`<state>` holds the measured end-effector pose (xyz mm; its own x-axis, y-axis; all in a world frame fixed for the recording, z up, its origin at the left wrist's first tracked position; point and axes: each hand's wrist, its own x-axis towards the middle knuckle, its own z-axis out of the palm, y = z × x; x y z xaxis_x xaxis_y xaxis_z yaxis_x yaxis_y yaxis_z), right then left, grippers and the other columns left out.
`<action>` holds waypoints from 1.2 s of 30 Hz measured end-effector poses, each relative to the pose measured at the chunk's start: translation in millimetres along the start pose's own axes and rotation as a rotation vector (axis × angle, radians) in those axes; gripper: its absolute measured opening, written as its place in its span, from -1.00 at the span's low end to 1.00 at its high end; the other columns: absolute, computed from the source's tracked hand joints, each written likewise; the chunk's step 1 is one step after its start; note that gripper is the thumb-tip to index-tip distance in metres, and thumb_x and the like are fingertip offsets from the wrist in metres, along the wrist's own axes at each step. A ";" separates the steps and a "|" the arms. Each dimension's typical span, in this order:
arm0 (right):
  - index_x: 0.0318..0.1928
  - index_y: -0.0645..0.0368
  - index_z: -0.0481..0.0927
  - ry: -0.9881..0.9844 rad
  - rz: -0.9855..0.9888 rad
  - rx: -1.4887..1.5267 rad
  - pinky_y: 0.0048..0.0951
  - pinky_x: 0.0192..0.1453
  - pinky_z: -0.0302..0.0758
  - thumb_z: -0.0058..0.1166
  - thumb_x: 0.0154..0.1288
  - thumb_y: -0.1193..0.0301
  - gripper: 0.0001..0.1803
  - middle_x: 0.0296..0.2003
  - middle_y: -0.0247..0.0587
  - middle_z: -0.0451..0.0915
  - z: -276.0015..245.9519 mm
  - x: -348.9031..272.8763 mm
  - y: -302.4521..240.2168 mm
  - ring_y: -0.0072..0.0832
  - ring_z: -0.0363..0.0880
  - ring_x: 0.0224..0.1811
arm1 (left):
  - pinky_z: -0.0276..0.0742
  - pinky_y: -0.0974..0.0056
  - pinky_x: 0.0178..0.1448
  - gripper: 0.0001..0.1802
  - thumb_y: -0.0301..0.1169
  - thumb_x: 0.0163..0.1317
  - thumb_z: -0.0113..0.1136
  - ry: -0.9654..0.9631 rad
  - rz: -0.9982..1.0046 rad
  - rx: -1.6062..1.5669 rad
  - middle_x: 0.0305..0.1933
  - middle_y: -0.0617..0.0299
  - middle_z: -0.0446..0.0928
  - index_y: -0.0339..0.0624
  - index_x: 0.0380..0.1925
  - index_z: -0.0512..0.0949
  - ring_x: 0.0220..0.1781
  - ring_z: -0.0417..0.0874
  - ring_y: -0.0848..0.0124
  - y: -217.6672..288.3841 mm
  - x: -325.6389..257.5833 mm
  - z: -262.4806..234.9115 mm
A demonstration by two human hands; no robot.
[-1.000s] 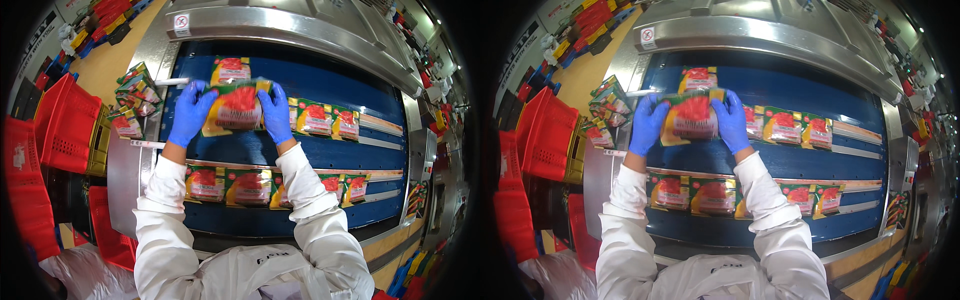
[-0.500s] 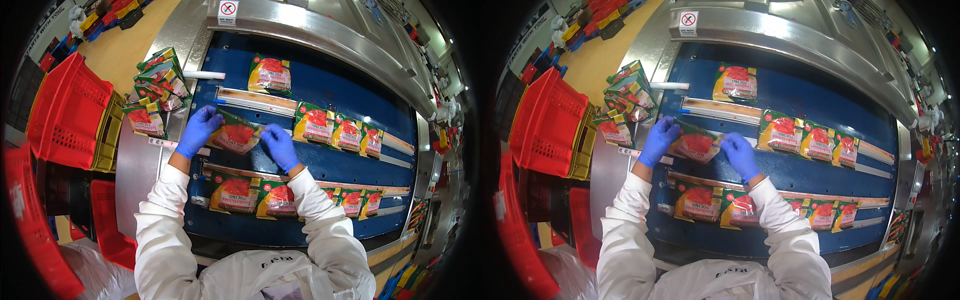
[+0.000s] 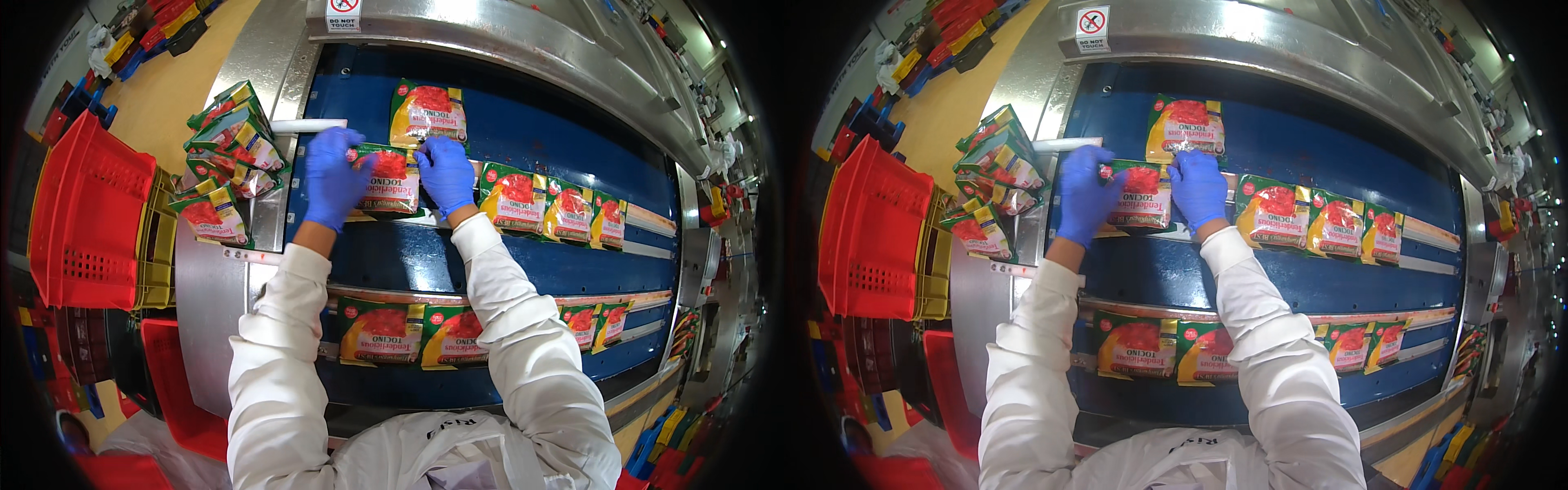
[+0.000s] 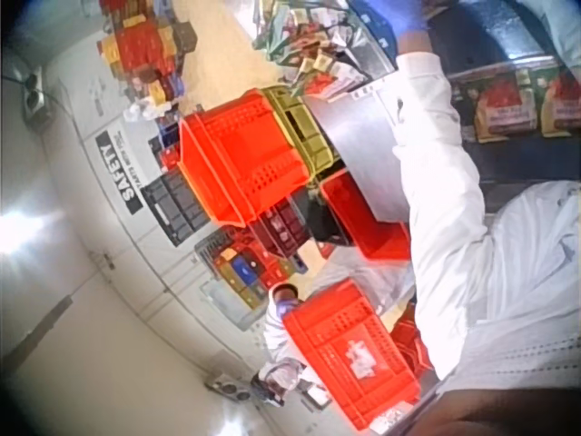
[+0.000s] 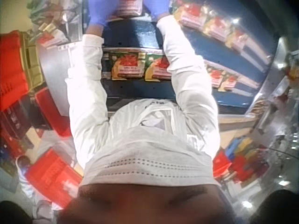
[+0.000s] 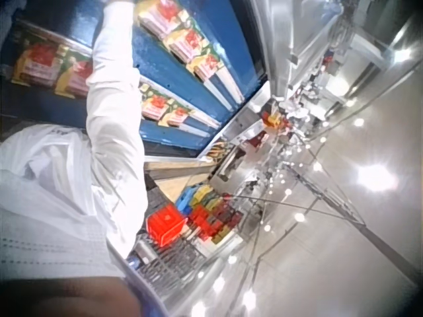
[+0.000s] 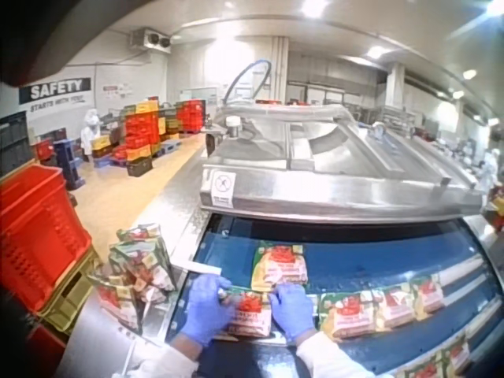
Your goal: The person repeatedly picks small food packets from red plastic crates and places them in neat rows on a blue conveyor belt. They handle the packets by hand, aligning them side by side and occasionally adjusting their positions to maintain uniform spacing.
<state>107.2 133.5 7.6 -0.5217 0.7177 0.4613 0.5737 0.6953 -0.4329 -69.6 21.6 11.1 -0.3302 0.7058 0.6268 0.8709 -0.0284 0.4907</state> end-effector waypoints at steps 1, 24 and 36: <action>-0.31 0.07 0.56 -0.017 0.003 0.010 -0.17 -0.09 0.47 0.14 0.19 0.30 -0.86 -0.33 -0.15 0.57 0.9 -0.5 -2.1 -0.15 0.52 -0.18 | 0.22 -0.07 0.23 -0.43 0.08 0.01 0.30 -0.042 0.059 0.091 0.03 0.09 0.45 0.11 -0.01 0.50 0.14 0.38 0.02 11.2 -7.7 5.7; -0.02 0.20 0.61 -0.073 0.621 0.385 -0.31 -0.01 0.53 0.13 0.27 0.09 -0.54 -0.16 -0.01 0.67 16.2 109.8 167.5 -0.15 0.65 -0.11 | -0.10 -0.26 0.43 -0.12 0.12 0.05 0.28 -0.252 -0.147 0.057 0.45 -0.09 0.09 0.11 0.36 0.26 0.45 0.00 -0.26 91.8 -5.0 31.4; -0.09 0.17 0.52 0.136 0.183 1.168 -0.66 -0.06 0.41 0.08 0.36 0.47 -0.86 -0.23 -0.48 0.50 -138.6 23.0 15.8 -0.73 0.42 -0.18 | 0.53 0.43 -0.06 -0.46 -0.52 0.02 0.44 -0.083 -0.331 -0.963 -0.11 0.22 0.51 -0.22 0.03 0.45 -0.16 0.54 0.53 134.2 28.9 -23.9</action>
<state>191.8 155.7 118.7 -0.3800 0.8490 0.3671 -0.3271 0.2478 -0.9119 29.0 21.3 109.6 -0.4435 0.8271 0.3453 0.0660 -0.3541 0.9329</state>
